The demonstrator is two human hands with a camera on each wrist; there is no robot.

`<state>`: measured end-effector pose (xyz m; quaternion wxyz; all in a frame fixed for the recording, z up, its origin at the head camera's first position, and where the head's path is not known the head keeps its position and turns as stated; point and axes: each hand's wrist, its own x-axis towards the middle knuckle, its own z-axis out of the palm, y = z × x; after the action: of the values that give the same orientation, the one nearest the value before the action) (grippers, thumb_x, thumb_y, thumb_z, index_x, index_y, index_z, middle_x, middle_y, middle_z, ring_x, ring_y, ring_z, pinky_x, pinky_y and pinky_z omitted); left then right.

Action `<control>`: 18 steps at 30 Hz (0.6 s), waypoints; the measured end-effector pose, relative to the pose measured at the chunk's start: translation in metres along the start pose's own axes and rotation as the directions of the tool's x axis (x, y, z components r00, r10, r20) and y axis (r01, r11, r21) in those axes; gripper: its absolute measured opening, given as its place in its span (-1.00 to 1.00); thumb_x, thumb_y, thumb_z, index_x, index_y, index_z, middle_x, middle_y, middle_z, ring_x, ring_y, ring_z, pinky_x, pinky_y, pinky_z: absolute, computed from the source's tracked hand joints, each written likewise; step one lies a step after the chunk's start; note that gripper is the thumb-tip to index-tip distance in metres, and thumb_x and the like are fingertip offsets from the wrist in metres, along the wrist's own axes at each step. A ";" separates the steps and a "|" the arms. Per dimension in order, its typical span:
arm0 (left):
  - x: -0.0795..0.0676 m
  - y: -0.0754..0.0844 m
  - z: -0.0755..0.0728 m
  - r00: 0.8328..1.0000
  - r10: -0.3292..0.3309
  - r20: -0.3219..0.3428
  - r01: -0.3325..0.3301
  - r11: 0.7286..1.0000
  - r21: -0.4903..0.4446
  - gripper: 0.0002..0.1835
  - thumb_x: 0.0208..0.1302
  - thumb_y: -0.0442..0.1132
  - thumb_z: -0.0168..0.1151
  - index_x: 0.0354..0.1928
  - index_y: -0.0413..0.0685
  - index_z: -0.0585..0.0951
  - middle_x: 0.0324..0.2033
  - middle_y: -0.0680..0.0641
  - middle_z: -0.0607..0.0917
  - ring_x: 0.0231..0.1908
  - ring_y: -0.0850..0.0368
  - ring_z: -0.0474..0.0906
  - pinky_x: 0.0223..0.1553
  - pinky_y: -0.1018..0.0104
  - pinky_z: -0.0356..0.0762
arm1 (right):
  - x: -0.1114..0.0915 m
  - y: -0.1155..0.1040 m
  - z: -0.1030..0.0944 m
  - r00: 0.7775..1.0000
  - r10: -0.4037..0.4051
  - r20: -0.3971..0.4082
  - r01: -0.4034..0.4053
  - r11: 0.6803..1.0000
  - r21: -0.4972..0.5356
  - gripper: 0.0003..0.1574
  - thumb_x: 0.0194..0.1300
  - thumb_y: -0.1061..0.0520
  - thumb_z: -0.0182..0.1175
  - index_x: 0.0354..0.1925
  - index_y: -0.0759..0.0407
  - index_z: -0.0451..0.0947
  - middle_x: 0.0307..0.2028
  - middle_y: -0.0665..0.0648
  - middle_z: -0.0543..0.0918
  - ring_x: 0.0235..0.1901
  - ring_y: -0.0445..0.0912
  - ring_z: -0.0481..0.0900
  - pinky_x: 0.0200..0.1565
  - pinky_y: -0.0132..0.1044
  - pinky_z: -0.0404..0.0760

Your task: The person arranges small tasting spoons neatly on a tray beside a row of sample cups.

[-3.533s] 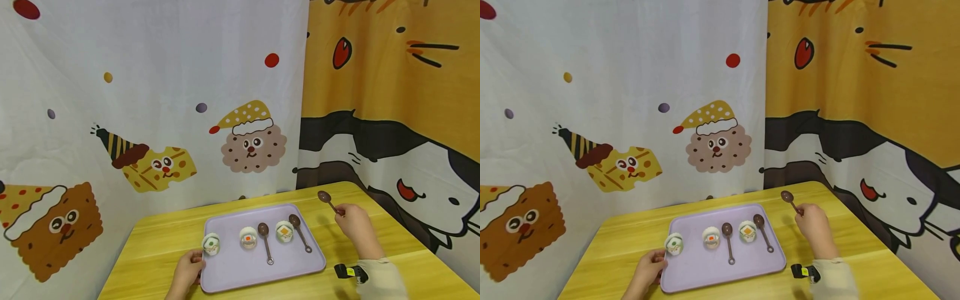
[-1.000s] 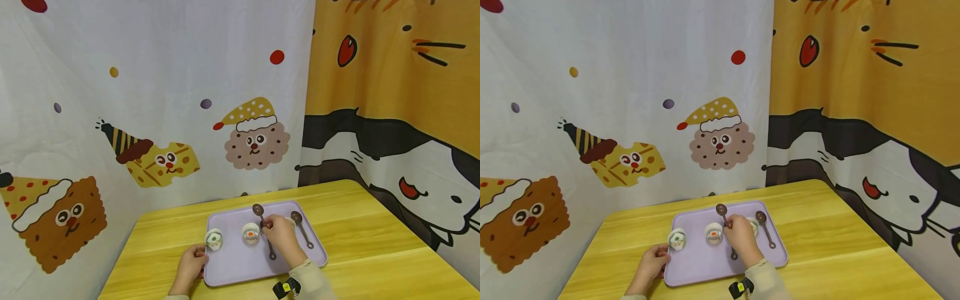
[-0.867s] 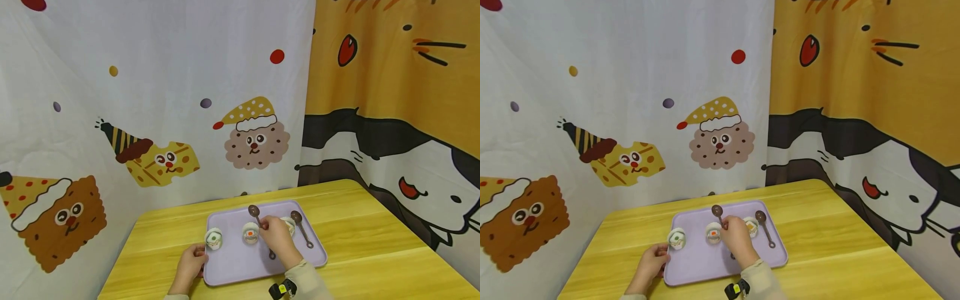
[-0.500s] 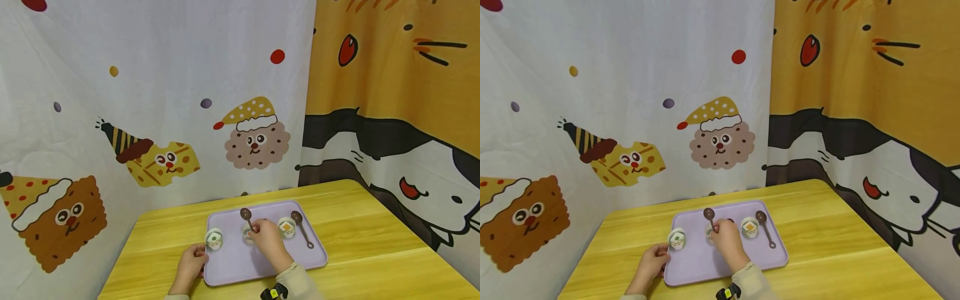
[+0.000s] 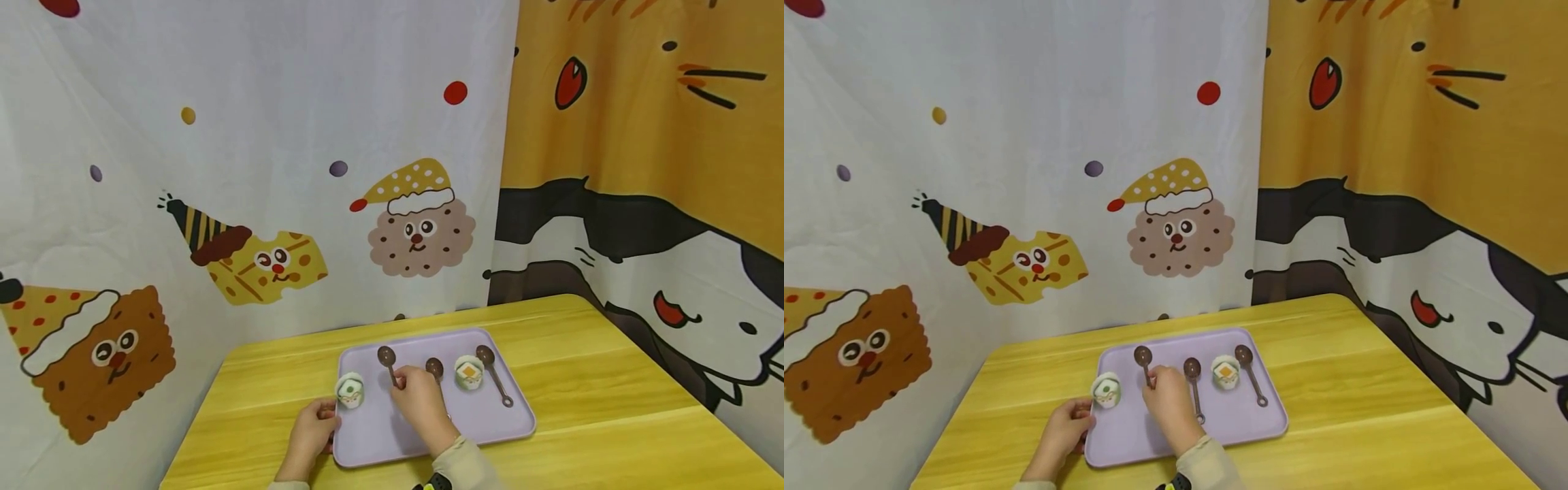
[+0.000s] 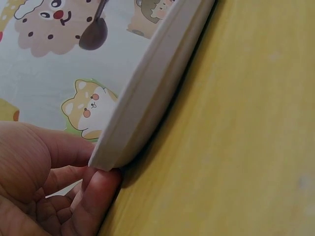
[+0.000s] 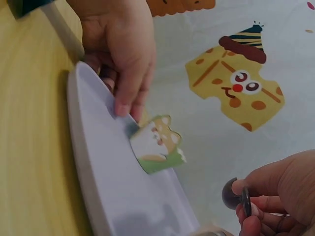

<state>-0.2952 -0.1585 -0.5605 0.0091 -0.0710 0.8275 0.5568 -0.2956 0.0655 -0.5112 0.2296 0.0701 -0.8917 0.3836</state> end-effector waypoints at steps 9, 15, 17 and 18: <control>-0.001 0.001 0.000 1.000 0.008 0.009 -0.008 1.000 -0.013 -0.60 0.19 -0.45 0.26 0.10 -0.36 0.58 -0.24 -0.16 0.62 -0.47 0.07 0.59 -0.62 0.17 0.65 | -0.007 -0.007 0.016 1.000 0.014 0.014 -0.014 1.000 0.013 -0.73 -0.10 0.34 0.46 -0.30 0.29 0.72 -0.57 -0.07 0.56 -0.54 -0.23 0.47 -0.46 -0.35 0.54; -0.002 0.003 -0.002 1.000 0.009 0.015 -0.009 1.000 -0.015 -0.61 0.20 -0.45 0.26 0.10 -0.37 0.58 -0.25 -0.16 0.62 -0.47 0.08 0.58 -0.62 0.17 0.64 | -0.011 -0.008 0.025 0.999 0.004 0.051 -0.004 1.000 0.000 -0.75 -0.07 0.33 0.46 -0.31 0.31 0.69 -0.58 -0.04 0.57 -0.55 -0.20 0.48 -0.45 -0.31 0.51; -0.003 0.004 -0.003 1.000 0.010 0.015 -0.010 1.000 -0.016 -0.61 0.20 -0.45 0.25 0.10 -0.37 0.58 -0.25 -0.16 0.62 -0.47 0.08 0.58 -0.62 0.17 0.65 | -0.012 -0.007 0.028 0.999 -0.007 0.048 0.007 1.000 -0.001 -0.76 -0.08 0.35 0.44 -0.33 0.31 0.68 -0.59 -0.04 0.58 -0.56 -0.20 0.48 -0.45 -0.31 0.51; -0.003 0.004 -0.003 1.000 0.012 0.014 -0.012 1.000 -0.015 -0.61 0.20 -0.45 0.25 0.10 -0.37 0.58 -0.25 -0.16 0.62 -0.47 0.08 0.58 -0.62 0.17 0.65 | -0.013 -0.007 0.029 0.999 -0.012 0.044 0.012 1.000 -0.001 -0.77 -0.08 0.36 0.44 -0.34 0.31 0.68 -0.60 -0.04 0.58 -0.56 -0.19 0.48 -0.45 -0.30 0.52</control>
<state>-0.2928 -0.1593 -0.5558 0.0109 -0.0623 0.8236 0.5637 -0.2924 0.0388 -0.5302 0.2124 0.0837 -0.8964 0.3799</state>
